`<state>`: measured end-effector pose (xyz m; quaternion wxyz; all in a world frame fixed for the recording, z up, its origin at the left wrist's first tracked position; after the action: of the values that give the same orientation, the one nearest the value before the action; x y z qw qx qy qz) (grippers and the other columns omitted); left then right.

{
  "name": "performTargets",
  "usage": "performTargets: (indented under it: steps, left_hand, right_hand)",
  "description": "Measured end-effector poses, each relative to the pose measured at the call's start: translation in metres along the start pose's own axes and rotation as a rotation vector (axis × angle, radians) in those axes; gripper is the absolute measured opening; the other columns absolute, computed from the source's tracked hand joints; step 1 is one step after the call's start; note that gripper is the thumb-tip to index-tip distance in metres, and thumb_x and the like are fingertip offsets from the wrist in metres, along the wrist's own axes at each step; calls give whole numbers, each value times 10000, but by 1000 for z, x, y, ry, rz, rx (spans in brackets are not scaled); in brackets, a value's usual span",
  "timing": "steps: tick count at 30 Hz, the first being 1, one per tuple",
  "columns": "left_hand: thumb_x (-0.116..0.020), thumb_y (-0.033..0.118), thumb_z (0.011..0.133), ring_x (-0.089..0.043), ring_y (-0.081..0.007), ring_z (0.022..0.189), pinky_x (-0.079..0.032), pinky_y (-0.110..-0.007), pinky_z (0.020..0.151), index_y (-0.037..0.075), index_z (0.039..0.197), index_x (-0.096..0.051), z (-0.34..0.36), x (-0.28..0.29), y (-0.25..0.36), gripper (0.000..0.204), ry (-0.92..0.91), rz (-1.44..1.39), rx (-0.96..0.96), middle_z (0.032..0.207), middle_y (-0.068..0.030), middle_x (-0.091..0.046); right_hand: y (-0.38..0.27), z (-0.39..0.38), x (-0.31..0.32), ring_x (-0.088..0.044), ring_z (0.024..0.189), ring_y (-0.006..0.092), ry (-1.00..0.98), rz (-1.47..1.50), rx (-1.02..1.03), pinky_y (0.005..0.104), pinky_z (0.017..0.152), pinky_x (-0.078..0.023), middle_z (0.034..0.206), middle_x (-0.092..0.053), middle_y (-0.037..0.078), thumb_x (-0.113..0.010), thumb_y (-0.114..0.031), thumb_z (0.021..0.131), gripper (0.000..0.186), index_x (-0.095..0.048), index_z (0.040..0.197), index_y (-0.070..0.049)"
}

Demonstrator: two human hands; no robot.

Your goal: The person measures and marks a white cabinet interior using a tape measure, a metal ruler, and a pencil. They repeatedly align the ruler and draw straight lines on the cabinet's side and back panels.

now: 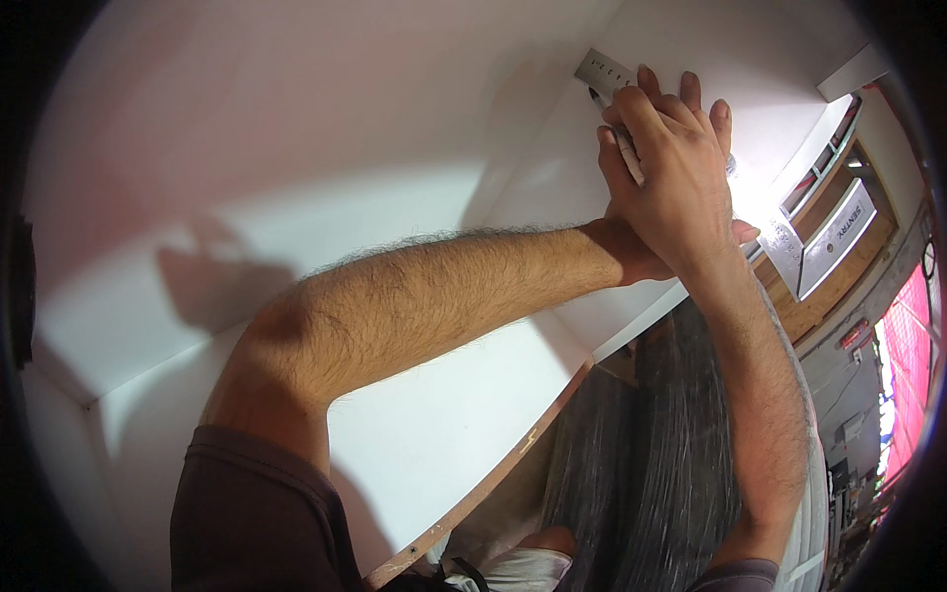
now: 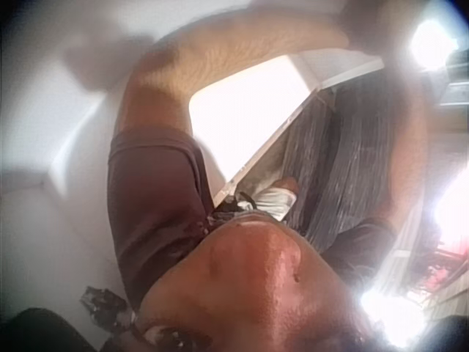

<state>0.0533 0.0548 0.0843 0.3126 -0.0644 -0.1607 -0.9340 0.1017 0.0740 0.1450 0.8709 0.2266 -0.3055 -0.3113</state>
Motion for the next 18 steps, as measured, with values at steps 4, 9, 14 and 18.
performTargets:
  steps: [4,9,14,18]
  left_hand:
    - [-606,631,1033,-582,-293,1202,-480,-416,1078,-159,1472,-342,-6,-1,-6,941,-2,-10,-55,1273,-277,-539]
    - [-609,622,1036,-571,-300,1214,-472,-429,1080,-155,1483,-330,-2,-3,-2,939,-15,-163,-29,1299,-277,-529]
    - [-617,626,1029,-556,-313,1235,-460,-443,1088,-157,1498,-306,2,-10,-13,965,31,-80,-72,1316,-288,-513]
    - [-625,634,1020,-548,-323,1243,-452,-450,1089,-162,1503,-295,3,-11,-15,987,111,63,-149,1318,-296,-504]
  right_hand:
    - [-1,1,1,-521,1455,402,3,0,-4,600,1285,-227,1214,-733,171,-737,-117,900,245,-717,1141,-77]
    - [3,-1,1,-550,1410,394,9,-8,29,614,1271,-244,1184,-746,153,-730,-124,903,251,-706,1151,-97]
    - [2,0,3,-515,1457,397,-14,81,-13,585,1292,-219,1175,-747,163,-721,-99,892,257,-710,1145,-57]
    - [1,1,2,-512,1461,393,2,51,-14,583,1293,-219,1186,-753,153,-722,-103,894,268,-705,1157,-55]
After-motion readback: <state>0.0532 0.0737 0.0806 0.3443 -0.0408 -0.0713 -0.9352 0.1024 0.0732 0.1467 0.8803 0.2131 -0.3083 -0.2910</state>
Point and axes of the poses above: each hand's wrist, its own z-axis towards the middle knuckle, its own x-axis out of the back of the hand, y = z × x, the point moved 1 cm from there along z, towards the middle knuckle
